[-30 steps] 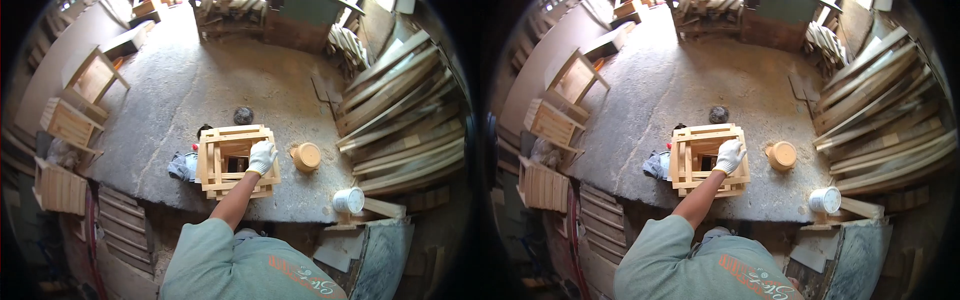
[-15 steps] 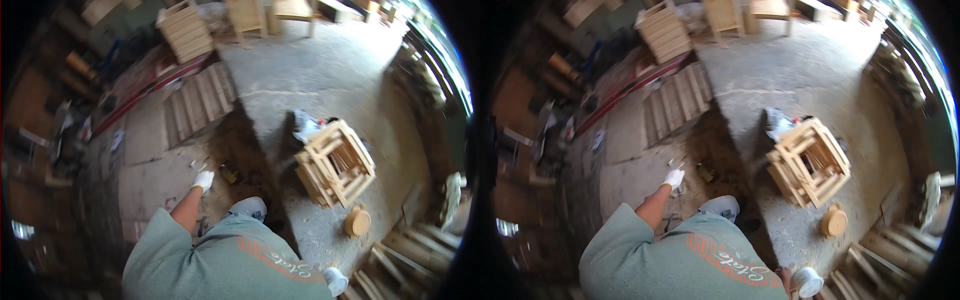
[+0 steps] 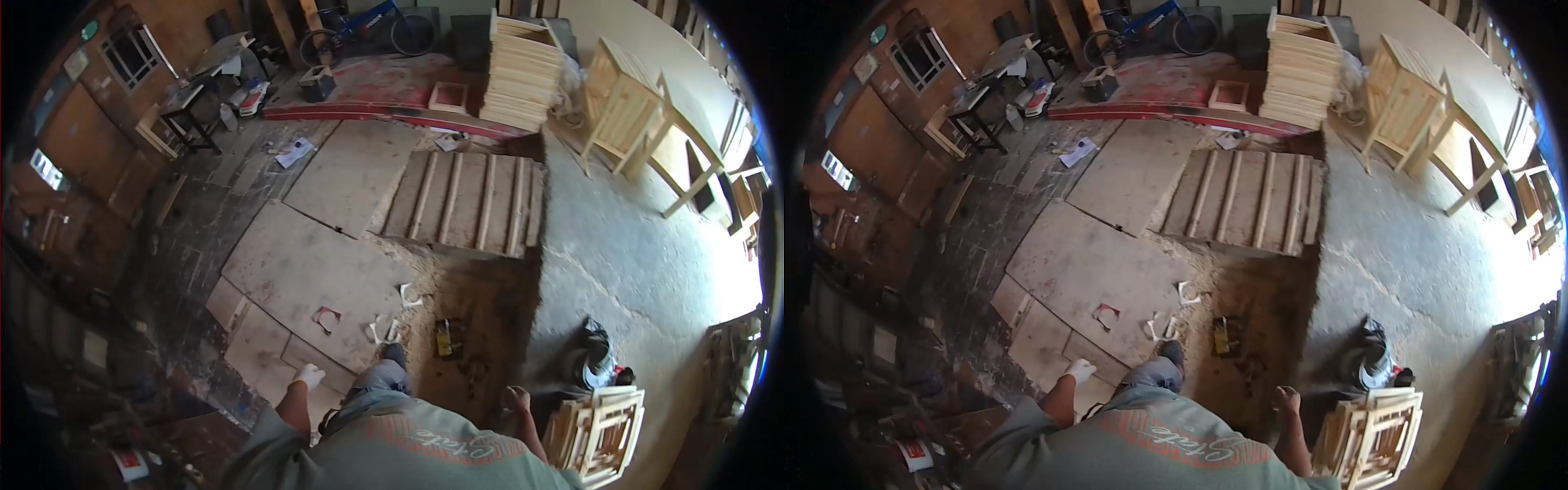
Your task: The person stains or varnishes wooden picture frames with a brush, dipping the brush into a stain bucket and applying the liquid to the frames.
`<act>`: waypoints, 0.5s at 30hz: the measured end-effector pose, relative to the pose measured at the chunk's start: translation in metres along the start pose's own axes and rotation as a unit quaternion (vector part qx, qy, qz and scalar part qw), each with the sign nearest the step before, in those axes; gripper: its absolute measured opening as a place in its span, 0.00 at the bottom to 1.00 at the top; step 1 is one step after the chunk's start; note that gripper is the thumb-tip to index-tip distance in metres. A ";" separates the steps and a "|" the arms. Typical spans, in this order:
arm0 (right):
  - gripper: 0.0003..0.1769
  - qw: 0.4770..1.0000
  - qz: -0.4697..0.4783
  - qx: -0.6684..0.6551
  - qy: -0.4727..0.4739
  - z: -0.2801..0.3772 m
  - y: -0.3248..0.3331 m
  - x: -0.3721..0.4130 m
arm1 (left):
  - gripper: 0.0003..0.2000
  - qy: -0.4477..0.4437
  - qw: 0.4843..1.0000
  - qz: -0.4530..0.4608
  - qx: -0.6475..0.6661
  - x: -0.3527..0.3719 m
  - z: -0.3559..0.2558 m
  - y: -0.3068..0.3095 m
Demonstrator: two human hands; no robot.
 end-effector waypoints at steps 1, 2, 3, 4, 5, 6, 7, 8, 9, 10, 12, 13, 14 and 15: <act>0.18 0.999 0.002 0.027 -0.018 0.017 -0.019 -0.014 | 0.24 -0.011 1.000 -0.023 0.009 -0.012 -0.006 0.022; 0.18 0.999 0.003 0.035 -0.029 0.033 -0.033 -0.023 | 0.23 -0.018 0.999 -0.047 0.019 -0.025 -0.016 0.044; 0.19 0.998 0.003 0.039 -0.041 0.047 -0.046 -0.024 | 0.22 -0.028 0.997 -0.070 0.025 -0.028 -0.034 0.070; 0.19 0.998 0.002 0.039 -0.054 0.059 -0.059 -0.026 | 0.21 -0.041 0.994 -0.093 0.028 -0.035 -0.053 0.098; 0.16 0.998 0.005 0.048 -0.039 0.066 -0.070 -0.029 | 0.21 -0.041 0.995 -0.090 0.034 -0.045 -0.069 0.121; 0.17 0.996 0.007 0.055 -0.069 0.074 -0.078 -0.029 | 0.22 -0.043 0.994 -0.089 0.043 -0.059 -0.087 0.143; 0.17 0.993 0.009 0.062 -0.096 0.085 -0.081 -0.028 | 0.24 -0.046 0.994 -0.089 0.053 -0.078 -0.107 0.161; 0.18 0.990 0.010 0.070 -0.123 0.097 -0.083 -0.028 | 0.23 -0.068 0.991 -0.093 0.068 -0.100 -0.123 0.171; 0.18 0.988 0.003 0.076 -0.135 0.108 -0.084 -0.035 | 0.22 -0.089 0.988 -0.097 0.081 -0.121 -0.138 0.179; 0.17 0.986 -0.004 0.081 -0.147 0.117 -0.084 -0.046 | 0.21 -0.110 0.984 -0.099 0.093 -0.137 -0.165 0.193; 0.16 0.981 -0.018 0.090 -0.173 0.136 -0.083 -0.066 | 0.19 -0.110 0.986 -0.083 0.095 -0.173 -0.208 0.212; 0.16 0.978 -0.025 0.094 -0.184 0.149 -0.082 -0.079 | 0.19 -0.115 0.986 -0.076 0.099 -0.196 -0.225 0.216; 0.15 0.975 -0.032 0.099 -0.197 0.160 -0.080 -0.090 | 0.19 -0.118 0.986 -0.068 0.101 -0.216 -0.234 0.218; 0.15 0.967 0.003 0.232 -0.101 0.196 -0.083 -0.113 | 0.19 -0.148 0.981 -0.079 0.099 -0.245 -0.237 0.214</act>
Point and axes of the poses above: each hand's wrist, its own x-axis away from the middle knuckle, its own y-axis out of the back of the hand, z = x × y, the point moved 6 cm from there along -x, towards the middle knuckle, and after that the axes turned 4 degrees about -y, right-handed, at the moved point
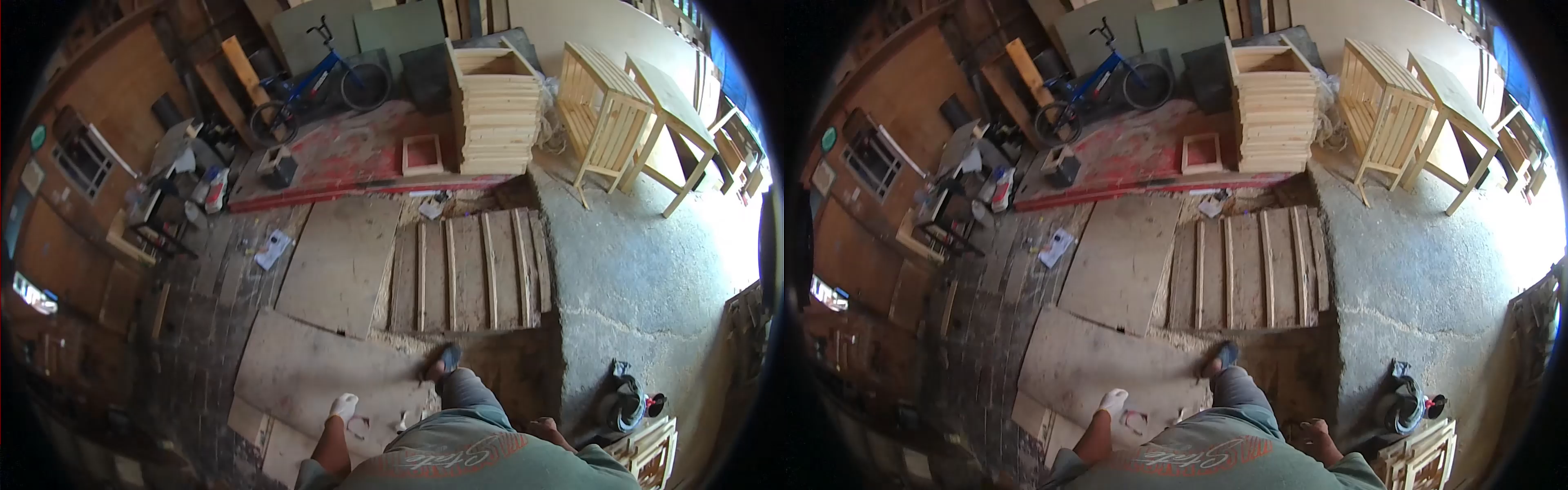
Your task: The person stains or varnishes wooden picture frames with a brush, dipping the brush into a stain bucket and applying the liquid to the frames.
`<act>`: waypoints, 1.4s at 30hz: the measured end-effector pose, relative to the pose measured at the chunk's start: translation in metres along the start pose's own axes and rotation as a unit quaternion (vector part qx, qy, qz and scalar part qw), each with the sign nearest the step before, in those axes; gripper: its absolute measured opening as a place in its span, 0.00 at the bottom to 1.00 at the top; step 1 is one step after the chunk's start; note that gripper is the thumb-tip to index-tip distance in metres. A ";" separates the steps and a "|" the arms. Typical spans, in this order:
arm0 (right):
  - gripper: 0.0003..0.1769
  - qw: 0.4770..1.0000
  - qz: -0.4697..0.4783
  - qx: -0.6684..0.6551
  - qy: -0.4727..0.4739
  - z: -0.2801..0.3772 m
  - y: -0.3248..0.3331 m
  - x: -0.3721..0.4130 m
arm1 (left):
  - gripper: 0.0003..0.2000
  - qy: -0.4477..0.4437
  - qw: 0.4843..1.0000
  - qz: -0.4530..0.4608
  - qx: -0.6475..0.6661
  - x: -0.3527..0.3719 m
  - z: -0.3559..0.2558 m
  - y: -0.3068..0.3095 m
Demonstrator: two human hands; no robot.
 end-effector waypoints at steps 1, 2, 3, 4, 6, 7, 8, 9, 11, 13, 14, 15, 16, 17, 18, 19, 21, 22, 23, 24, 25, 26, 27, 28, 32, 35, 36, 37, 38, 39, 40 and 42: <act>0.15 0.986 -0.030 0.134 0.098 0.037 0.014 -0.012 | 0.20 -0.033 0.999 -0.012 0.001 -0.039 0.002 -0.005; 0.16 0.918 -0.060 0.332 0.208 0.065 0.018 -0.055 | 0.20 -0.006 1.000 0.007 -0.015 -0.059 -0.025 0.003; 0.16 0.800 -0.083 0.515 0.298 0.084 0.013 -0.088 | 0.20 0.028 0.999 0.031 -0.033 -0.067 -0.041 0.010; 0.16 0.894 -0.079 0.347 0.272 0.108 0.025 -0.106 | 0.20 -0.032 0.984 0.093 -0.146 -0.085 -0.047 0.006; 0.17 0.971 -0.088 0.073 0.210 0.195 0.078 -0.132 | 0.20 -0.166 0.899 0.194 -0.357 -0.155 -0.063 -0.006; 0.18 0.977 -0.101 -0.024 0.187 0.246 0.110 -0.142 | 0.20 -0.112 0.942 0.159 -0.273 -0.191 -0.072 0.007; 0.19 0.980 -0.113 -0.022 0.163 0.312 0.141 -0.119 | 0.20 -0.052 0.973 0.131 -0.183 -0.210 -0.081 0.018; 0.20 0.971 -0.106 -0.018 0.214 0.371 0.170 -0.098 | 0.20 0.013 0.990 0.103 -0.092 -0.224 -0.086 0.022; 0.20 0.944 -0.111 -0.087 0.299 0.464 0.220 -0.065 | 0.20 0.078 0.992 0.101 -0.011 -0.258 -0.144 0.034; 0.16 0.936 -0.121 -0.120 0.306 0.532 0.259 -0.047 | 0.19 0.141 0.983 0.098 0.066 -0.285 -0.245 0.058; 0.17 0.930 -0.129 -0.126 0.319 0.555 0.276 -0.046 | 0.18 0.082 0.989 0.084 0.093 -0.333 -0.264 0.051; 0.17 0.924 -0.135 -0.134 0.331 0.574 0.288 -0.050 | 0.17 0.024 0.990 0.070 0.119 -0.377 -0.289 0.049; 0.17 0.920 -0.146 -0.155 0.327 0.585 0.296 -0.063 | 0.13 -0.038 0.987 0.071 0.138 -0.417 -0.333 0.048; 0.18 0.925 -0.150 -0.164 0.308 0.592 0.305 -0.069 | 0.10 -0.101 0.980 0.072 0.157 -0.458 -0.403 0.052; 0.19 0.930 -0.153 -0.173 0.286 0.596 0.313 -0.069 | 0.13 -0.115 0.974 0.071 0.183 -0.499 -0.467 0.055; 0.20 0.934 -0.156 -0.183 0.264 0.601 0.315 -0.075 | 0.14 -0.222 0.953 0.082 0.191 -0.545 -0.541 0.057; 0.20 0.948 -0.180 -0.187 0.183 0.578 0.311 -0.104 | 0.17 -0.362 0.923 0.053 0.117 -0.610 -0.708 0.068; 0.20 0.951 -0.205 -0.170 0.157 0.560 0.307 -0.120 | 0.18 -0.420 0.901 0.024 0.103 -0.619 -0.801 0.079; 0.19 0.943 -0.262 -0.074 0.191 0.489 0.268 -0.176 | 0.18 -0.426 0.901 0.011 0.078 -0.611 -0.890 0.092; 0.18 0.920 -0.326 0.023 0.215 0.423 0.231 -0.228 | 0.17 -0.512 0.854 -0.018 0.091 -0.630 -0.956 0.087; 0.23 0.961 -0.261 -0.088 0.036 0.431 0.239 -0.172 | 0.15 -0.573 0.813 -0.029 0.100 -0.627 -1.022 0.086; 0.22 0.960 -0.252 -0.121 -0.010 0.425 0.227 -0.140 | 0.14 -0.602 0.793 -0.039 0.086 -0.626 -1.076 0.081; 0.21 0.956 -0.243 -0.152 -0.054 0.418 0.212 -0.111 | 0.13 -0.633 0.768 -0.028 0.092 -0.621 -1.123 0.076; 0.21 0.952 -0.215 -0.183 -0.120 0.416 0.204 -0.084 | 0.12 -0.680 0.726 -0.042 0.095 -0.618 -1.161 0.068; 0.17 0.814 -0.172 -0.505 -0.231 0.463 0.192 0.012 | 0.24 -0.671 0.734 -0.009 -0.104 -0.658 -1.232 0.008; 0.13 0.833 -0.291 -0.463 -0.091 0.453 0.157 0.037 | 0.33 -0.561 0.762 0.113 -0.304 -0.670 -1.222 -0.016; 0.12 0.713 -0.183 -0.657 -0.164 0.472 0.138 0.038 | 0.35 -0.575 0.759 0.101 -0.290 -0.665 -1.224 -0.016; 0.12 0.720 -0.184 -0.639 -0.196 0.499 0.133 0.049 | 0.36 -0.590 0.753 0.087 -0.277 -0.666 -1.222 -0.017; 0.12 0.728 -0.188 -0.621 -0.220 0.532 0.137 0.056 | 0.36 -0.648 0.728 0.037 -0.221 -0.679 -1.224 -0.023; 0.12 0.737 -0.169 -0.614 -0.224 0.548 0.126 0.055 | 0.36 -0.701 0.694 -0.012 -0.161 -0.673 -1.218 -0.014; 0.13 0.747 -0.153 -0.607 -0.222 0.559 0.116 0.049 | 0.34 -0.715 0.685 -0.040 -0.137 -0.673 -1.208 -0.004; 0.13 0.757 -0.113 -0.606 -0.216 0.575 0.095 0.036 | 0.29 -0.747 0.662 -0.056 -0.027 -0.647 -1.195 0.050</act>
Point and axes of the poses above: each hand's wrist, its own x-axis away from the middle knuckle, its own y-axis out of the back of the hand, z = x × y, the point moved 6 cm from there along -x, towards the middle knuckle, and after that the axes turned 4 degrees about -y, right-handed, at the moved point
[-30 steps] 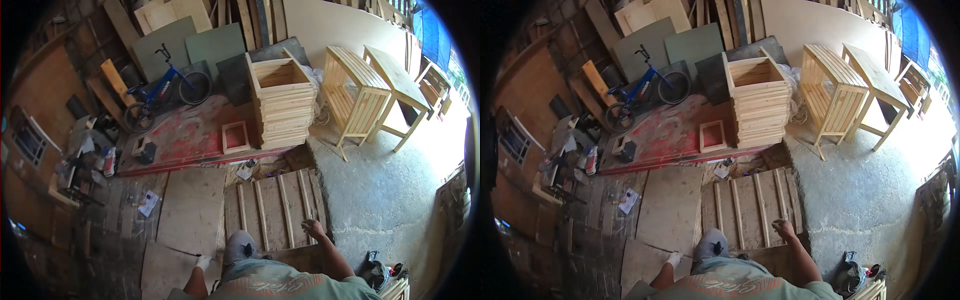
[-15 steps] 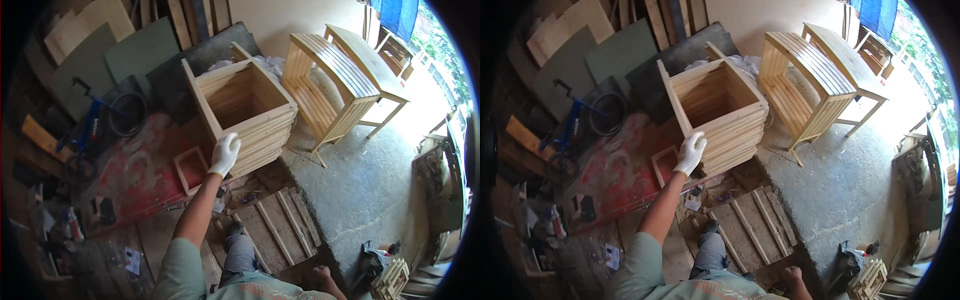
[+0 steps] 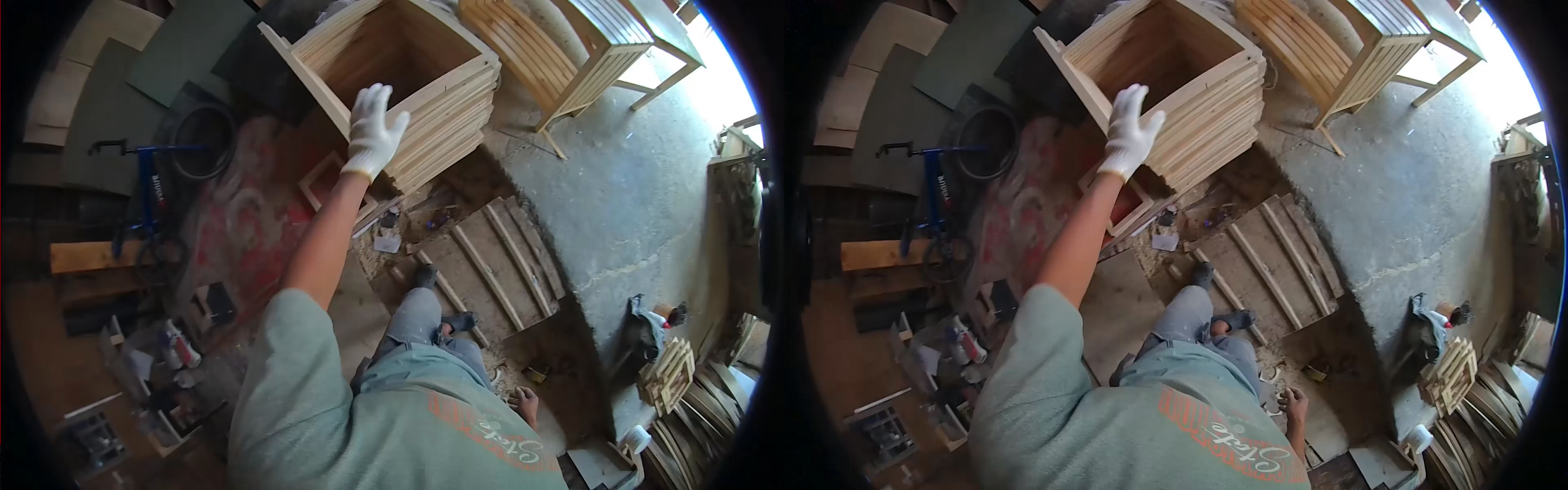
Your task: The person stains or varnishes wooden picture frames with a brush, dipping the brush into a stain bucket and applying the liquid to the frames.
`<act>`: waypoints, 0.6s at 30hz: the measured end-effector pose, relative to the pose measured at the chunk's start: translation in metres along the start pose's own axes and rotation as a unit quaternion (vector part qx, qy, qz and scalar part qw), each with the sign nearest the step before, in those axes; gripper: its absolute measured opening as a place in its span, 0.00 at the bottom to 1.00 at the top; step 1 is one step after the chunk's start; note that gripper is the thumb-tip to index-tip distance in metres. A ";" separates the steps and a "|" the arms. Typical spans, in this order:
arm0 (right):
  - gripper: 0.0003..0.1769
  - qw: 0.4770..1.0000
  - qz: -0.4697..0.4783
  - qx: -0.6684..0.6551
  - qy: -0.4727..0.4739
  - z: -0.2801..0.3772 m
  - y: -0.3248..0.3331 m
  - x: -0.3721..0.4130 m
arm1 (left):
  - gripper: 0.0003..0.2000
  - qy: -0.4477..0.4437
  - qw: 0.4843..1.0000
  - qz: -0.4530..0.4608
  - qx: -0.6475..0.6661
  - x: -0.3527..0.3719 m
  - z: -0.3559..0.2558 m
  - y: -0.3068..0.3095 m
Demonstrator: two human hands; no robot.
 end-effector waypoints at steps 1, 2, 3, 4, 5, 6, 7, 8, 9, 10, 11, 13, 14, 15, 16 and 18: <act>0.13 1.000 0.012 -0.003 -0.015 -0.012 -0.005 -0.017 | 0.25 0.029 0.999 -0.037 -0.010 0.015 -0.015 0.030; 0.14 0.999 0.022 -0.011 -0.034 -0.027 -0.009 -0.031 | 0.24 0.061 0.997 -0.057 -0.001 0.039 -0.016 0.051; 0.14 0.998 0.030 -0.017 -0.054 -0.049 -0.007 -0.045 | 0.24 0.092 0.993 -0.067 0.005 0.070 -0.009 0.064; 0.14 0.998 0.019 -0.022 -0.064 -0.061 -0.002 -0.056 | 0.24 0.156 0.986 -0.051 0.007 0.106 0.002 0.075; 0.14 0.997 0.006 -0.047 -0.067 -0.068 0.006 -0.062 | 0.23 0.264 0.963 -0.039 0.029 0.148 0.017 0.081; 0.14 0.995 -0.007 -0.074 -0.070 -0.069 0.013 -0.061 | 0.22 0.386 0.911 -0.065 0.130 0.210 0.059 0.068; 0.13 0.992 -0.023 -0.100 -0.074 -0.073 0.018 -0.057 | 0.19 0.479 0.866 0.011 0.143 0.250 0.063 0.074; 0.13 0.988 -0.041 -0.124 -0.081 -0.078 0.024 -0.053 | 0.20 0.496 0.858 0.074 0.115 0.286 0.073 0.075; 0.12 0.984 -0.061 -0.146 -0.087 -0.087 0.032 -0.048 | 0.22 0.521 0.828 0.194 0.079 0.323 0.091 0.072; 0.12 0.978 -0.082 -0.165 -0.093 -0.100 0.036 -0.041 | 0.23 0.510 0.812 0.282 0.028 0.346 0.097 0.072; 0.12 0.975 -0.106 -0.168 -0.099 -0.117 0.038 -0.031 | 0.24 0.497 0.768 0.403 -0.024 0.378 0.116 0.062; 0.12 0.963 -0.136 -0.192 -0.132 -0.158 0.031 -0.005 | 0.25 0.497 0.733 0.465 -0.016 0.421 0.140 0.048; 0.13 0.953 -0.143 -0.215 -0.160 -0.181 0.023 0.010 | 0.24 0.492 0.716 0.496 -0.011 0.421 0.144 0.040; 0.13 0.947 -0.148 -0.222 -0.178 -0.194 0.005 0.021 | 0.24 0.485 0.700 0.525 -0.006 0.419 0.149 0.026; 0.13 0.944 -0.146 -0.221 -0.195 -0.200 -0.022 0.032 | 0.24 0.482 0.693 0.536 0.015 0.425 0.161 0.008; 0.13 0.943 -0.136 -0.212 -0.218 -0.203 -0.099 0.044 | 0.25 0.466 0.698 0.540 0.057 0.432 0.195 -0.039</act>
Point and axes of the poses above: each hand's wrist, its own x-axis away from the middle knuckle, its own y-axis out of the back of the hand, z = x × y, the point moved 6 cm from there along -x, towards the middle knuckle, and after that the axes turned 4 degrees about -y, right-handed, at the moved point
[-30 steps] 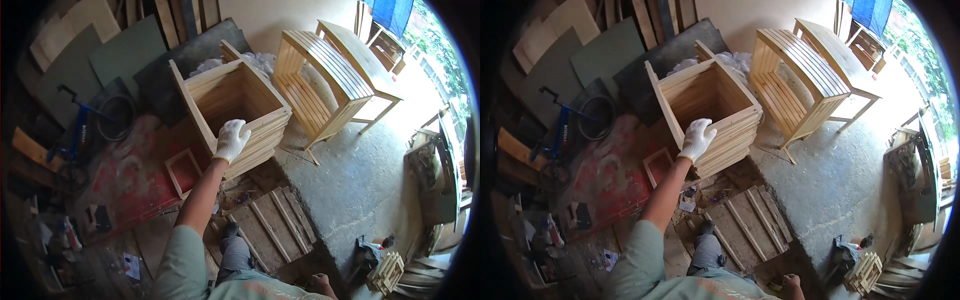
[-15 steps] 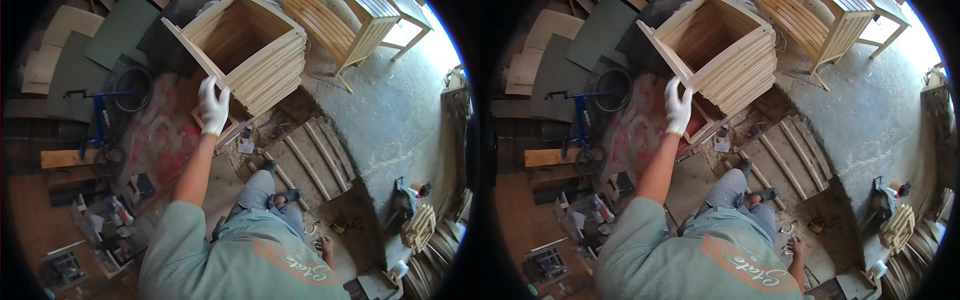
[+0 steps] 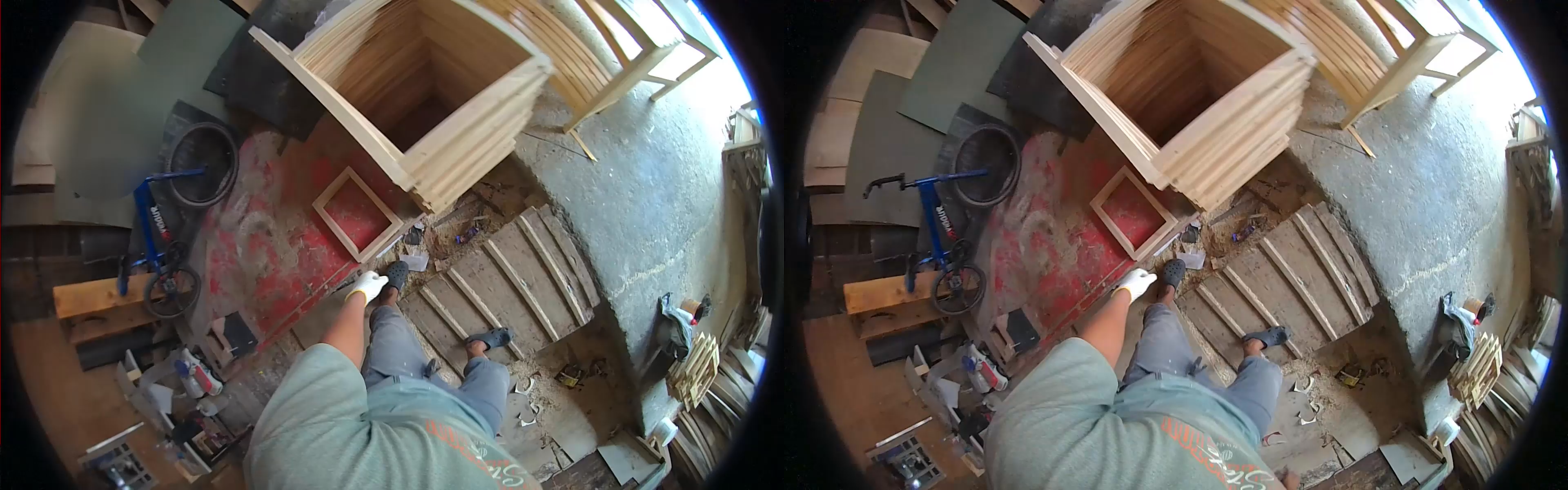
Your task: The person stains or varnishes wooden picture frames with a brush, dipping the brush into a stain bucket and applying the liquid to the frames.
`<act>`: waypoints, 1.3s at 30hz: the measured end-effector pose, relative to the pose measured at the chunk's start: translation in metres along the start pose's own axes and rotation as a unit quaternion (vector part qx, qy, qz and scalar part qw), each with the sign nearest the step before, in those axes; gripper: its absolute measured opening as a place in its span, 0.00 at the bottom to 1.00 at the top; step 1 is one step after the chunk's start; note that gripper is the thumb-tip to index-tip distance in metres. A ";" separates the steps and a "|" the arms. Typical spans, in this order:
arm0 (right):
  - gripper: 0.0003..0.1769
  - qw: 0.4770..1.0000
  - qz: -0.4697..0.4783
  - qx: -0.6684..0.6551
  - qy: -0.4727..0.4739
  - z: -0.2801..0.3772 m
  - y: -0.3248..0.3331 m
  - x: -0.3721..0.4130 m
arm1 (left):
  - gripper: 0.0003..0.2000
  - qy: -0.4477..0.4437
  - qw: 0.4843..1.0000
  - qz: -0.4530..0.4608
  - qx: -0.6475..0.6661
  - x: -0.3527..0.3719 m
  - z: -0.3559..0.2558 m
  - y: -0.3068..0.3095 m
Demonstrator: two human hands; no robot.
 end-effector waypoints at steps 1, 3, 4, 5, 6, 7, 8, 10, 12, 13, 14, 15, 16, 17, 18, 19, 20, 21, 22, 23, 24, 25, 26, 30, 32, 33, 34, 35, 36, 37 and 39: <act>0.13 1.000 0.001 0.012 -0.004 -0.015 -0.034 0.013 | 0.25 -0.026 1.000 0.008 -0.006 -0.034 0.005 -0.006; 0.12 0.999 0.010 0.042 -0.008 -0.040 -0.113 0.040 | 0.25 -0.061 0.991 -0.039 0.114 -0.143 0.057 -0.043; 0.12 0.998 0.013 0.059 -0.007 -0.048 -0.146 0.055 | 0.25 -0.090 0.984 -0.048 0.147 -0.171 0.062 -0.048; 0.12 0.997 0.020 0.077 -0.009 -0.055 -0.187 0.074 | 0.27 -0.071 0.985 -0.057 0.149 -0.199 0.059 -0.035; 0.12 0.995 0.029 0.090 -0.007 -0.060 -0.226 0.086 | 0.28 -0.052 0.985 -0.067 0.151 -0.226 0.053 -0.020; 0.12 0.994 0.036 0.103 -0.005 -0.064 -0.261 0.097 | 0.30 0.013 0.990 -0.073 0.123 -0.241 0.047 -0.007; 0.12 0.993 0.043 0.114 -0.002 -0.066 -0.293 0.107 | 0.32 0.039 0.979 -0.106 0.169 -0.265 0.053 -0.010; 0.12 0.990 0.052 0.134 0.001 -0.072 -0.345 0.120 | 0.36 0.094 0.946 -0.177 0.254 -0.299 0.070 -0.022; 0.12 0.987 0.061 0.151 0.006 -0.075 -0.386 0.124 | 0.39 0.148 0.942 -0.148 0.263 -0.321 0.066 -0.021; 0.12 0.986 0.062 0.156 0.009 -0.076 -0.402 0.123 | 0.41 0.173 0.939 -0.133 0.268 -0.326 0.061 -0.018; 0.12 0.985 0.061 0.161 0.011 -0.077 -0.414 0.120 | 0.41 0.191 0.944 -0.138 0.232 -0.330 0.055 -0.011; 0.12 0.984 0.061 0.166 0.011 -0.082 -0.424 0.117 | 0.40 0.192 0.941 -0.133 0.243 -0.333 0.051 -0.008; 0.12 0.984 0.060 0.169 0.012 -0.085 -0.432 0.114 | 0.39 0.192 0.939 -0.128 0.254 -0.334 0.050 -0.007; 0.12 0.983 0.056 0.174 0.016 -0.085 -0.439 0.108 | 0.38 0.188 0.937 -0.124 0.267 -0.339 0.048 -0.009; 0.11 0.983 0.055 0.174 0.014 -0.093 -0.444 0.104 | 0.36 0.205 0.937 -0.139 0.246 -0.345 0.050 -0.012; 0.11 0.984 0.052 0.170 0.014 -0.097 -0.445 0.099 | 0.36 0.195 0.944 -0.139 0.227 -0.349 0.047 -0.007; 0.11 0.984 0.055 0.171 0.010 -0.104 -0.448 0.094 | 0.35 0.186 0.950 -0.141 0.206 -0.351 0.045 0.001; 0.11 0.984 0.053 0.169 0.008 -0.113 -0.446 0.092 | 0.34 0.178 0.957 -0.141 0.180 -0.351 0.044 0.004; 0.11 0.985 0.054 0.165 0.007 -0.120 -0.444 0.090 | 0.32 0.176 0.953 -0.157 0.189 -0.357 0.046 0.002; 0.11 0.985 0.054 0.161 0.007 -0.133 -0.442 0.089 | 0.30 0.177 0.950 -0.171 0.193 -0.363 0.050 -0.002; 0.11 0.986 0.056 0.154 0.009 -0.142 -0.440 0.086 | 0.28 0.175 0.949 -0.183 0.190 -0.360 0.059 -0.011; 0.11 0.988 0.061 0.144 0.010 -0.151 -0.441 0.085 | 0.27 0.159 0.940 -0.203 0.222 -0.353 0.074 -0.018; 0.11 0.989 0.066 0.130 0.016 -0.160 -0.442 0.084 | 0.25 0.137 0.930 -0.224 0.257 -0.347 0.089 -0.021; 0.11 0.993 0.091 0.066 0.044 -0.195 -0.438 0.069 | 0.12 -0.014 0.812 -0.229 0.537 -0.284 0.109 -0.003; 0.11 0.992 0.105 0.039 0.060 -0.220 -0.426 0.059 | 0.11 -0.018 0.771 -0.135 0.622 -0.256 0.119 0.007; 0.11 0.992 0.107 0.024 0.069 -0.234 -0.413 0.054 | 0.11 -0.006 0.725 -0.052 0.686 -0.214 0.103 0.021; 0.11 0.991 0.113 0.008 0.077 -0.249 -0.402 0.048 | 0.12 -0.026 0.732 0.007 0.680 -0.192 0.110 0.029; 0.11 0.989 0.119 -0.007 0.085 -0.263 -0.382 0.043 | 0.13 -0.050 0.737 0.067 0.670 -0.172 0.105 0.037; 0.11 0.989 0.114 -0.026 0.090 -0.284 -0.356 0.042 | 0.17 -0.039 0.733 0.005 0.679 -0.101 0.073 0.055; 0.11 0.989 0.110 -0.043 0.093 -0.306 -0.330 0.040 | 0.17 -0.054 0.706 -0.037 0.705 -0.036 0.048 0.060; 0.11 0.986 0.099 -0.093 0.097 -0.371 -0.262 0.032 | 0.12 -0.102 0.727 0.031 0.679 0.067 0.009 0.012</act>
Point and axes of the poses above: each hand's wrist, its own x-axis away from the middle knuckle, its own y-axis out of the back of the hand, z = x × y, the point moved 6 cm from there along -x, towards the middle knuckle, and after that the axes turned 4 degrees about -y, right-handed, at the moved point
